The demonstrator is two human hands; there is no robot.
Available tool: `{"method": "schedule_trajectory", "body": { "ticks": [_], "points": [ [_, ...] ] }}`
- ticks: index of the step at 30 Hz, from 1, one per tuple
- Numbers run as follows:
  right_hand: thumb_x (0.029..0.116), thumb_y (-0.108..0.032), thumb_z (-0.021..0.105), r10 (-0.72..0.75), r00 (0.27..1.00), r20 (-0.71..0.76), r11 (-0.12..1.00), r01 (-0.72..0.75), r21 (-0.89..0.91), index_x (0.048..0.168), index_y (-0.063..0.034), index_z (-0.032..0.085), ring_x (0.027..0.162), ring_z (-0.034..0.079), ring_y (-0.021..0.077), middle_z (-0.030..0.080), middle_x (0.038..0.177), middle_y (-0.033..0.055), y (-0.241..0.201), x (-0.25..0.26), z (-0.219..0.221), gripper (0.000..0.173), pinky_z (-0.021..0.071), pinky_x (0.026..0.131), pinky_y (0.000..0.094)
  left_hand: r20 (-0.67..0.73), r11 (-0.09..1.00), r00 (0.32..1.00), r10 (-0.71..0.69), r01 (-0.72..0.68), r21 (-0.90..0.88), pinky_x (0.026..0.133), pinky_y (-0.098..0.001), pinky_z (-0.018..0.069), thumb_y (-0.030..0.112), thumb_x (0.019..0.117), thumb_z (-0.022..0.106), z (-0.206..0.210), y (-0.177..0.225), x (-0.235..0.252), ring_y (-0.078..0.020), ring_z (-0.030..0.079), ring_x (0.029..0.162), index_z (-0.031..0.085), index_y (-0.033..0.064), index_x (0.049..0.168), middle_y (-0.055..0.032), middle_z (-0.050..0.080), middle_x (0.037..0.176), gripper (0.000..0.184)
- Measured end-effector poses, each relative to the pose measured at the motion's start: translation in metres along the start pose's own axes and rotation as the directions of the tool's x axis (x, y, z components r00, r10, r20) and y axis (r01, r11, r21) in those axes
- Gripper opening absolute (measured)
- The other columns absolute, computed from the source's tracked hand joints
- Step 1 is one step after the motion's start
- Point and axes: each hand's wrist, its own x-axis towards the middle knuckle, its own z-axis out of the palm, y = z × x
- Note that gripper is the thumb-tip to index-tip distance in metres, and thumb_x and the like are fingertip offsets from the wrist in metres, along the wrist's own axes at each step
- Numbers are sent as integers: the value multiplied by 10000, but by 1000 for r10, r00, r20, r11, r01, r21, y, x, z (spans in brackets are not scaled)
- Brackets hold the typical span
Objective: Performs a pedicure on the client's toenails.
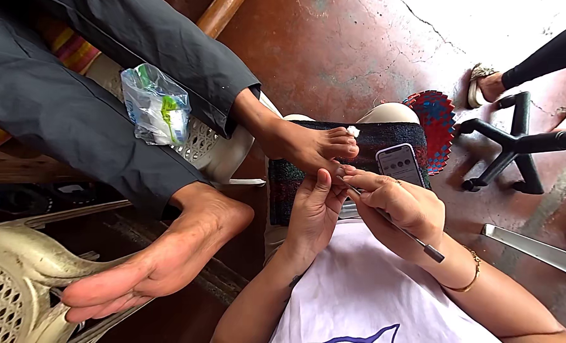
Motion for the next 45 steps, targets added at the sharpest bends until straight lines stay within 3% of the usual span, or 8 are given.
{"method": "schedule_trajectory", "body": {
  "ticks": [9,16,25,28,37,39,42,45],
  "points": [
    [949,30,632,65,997,-33,995,-62,77,866,-5,593,1090,732,171,764,1041,173,1,-3,1,98,591,915,256,21,1000,1000,14,-14,-17,935,-315,578,92,1039,531,0,-1,1,-176,728,955,680,45,1074,-114,731,1011,160],
    [924,50,651,135,989,-62,984,-127,122,870,-1,604,1021,749,160,766,1022,153,-1,-2,3,88,617,858,259,28,1000,999,16,-15,-13,945,-318,572,89,1032,543,0,-2,3,-179,723,974,680,59,1078,-106,729,1021,147],
    [943,28,645,105,994,-32,993,-103,55,843,-11,589,1045,746,170,767,1010,165,-4,1,2,122,607,864,254,4,1000,1000,13,-13,-11,941,-325,576,68,1022,554,0,-1,2,-180,724,958,671,56,1082,-110,725,1011,131],
    [916,36,651,185,981,-49,978,-179,109,837,-15,600,957,752,128,768,991,135,-6,2,2,107,614,796,227,3,1000,1000,19,-19,2,942,-323,575,58,1026,541,1,-1,2,-181,722,968,668,56,1082,-106,724,1018,139],
    [915,35,654,174,984,-41,981,-170,91,833,-20,587,979,756,144,769,987,143,-7,6,1,119,618,812,241,6,1000,1000,10,-10,-24,946,-326,573,48,1021,548,0,-1,2,-181,723,962,670,63,1081,-104,725,1009,137],
    [898,31,674,203,977,-65,976,-197,91,825,-25,604,924,751,108,771,969,119,-7,9,1,116,609,762,209,8,1000,1000,12,-12,-15,931,-322,580,48,1022,546,0,-1,2,-176,729,938,676,60,1065,-104,730,985,138],
    [886,45,701,174,974,-143,969,-143,203,871,-40,582,900,747,125,754,988,101,-8,19,0,147,626,742,236,25,1000,1000,6,-6,-6,917,-321,587,58,1030,533,1,0,3,-169,733,895,682,66,1060,-96,734,943,151],
    [918,19,663,102,995,15,920,-100,380,976,-27,575,851,704,94,711,992,79,-14,35,10,116,612,710,234,-12,997,1000,21,-20,78,835,-272,598,4,1038,442,6,2,-4,-107,718,832,669,113,997,-34,726,877,254]
  ]
}}
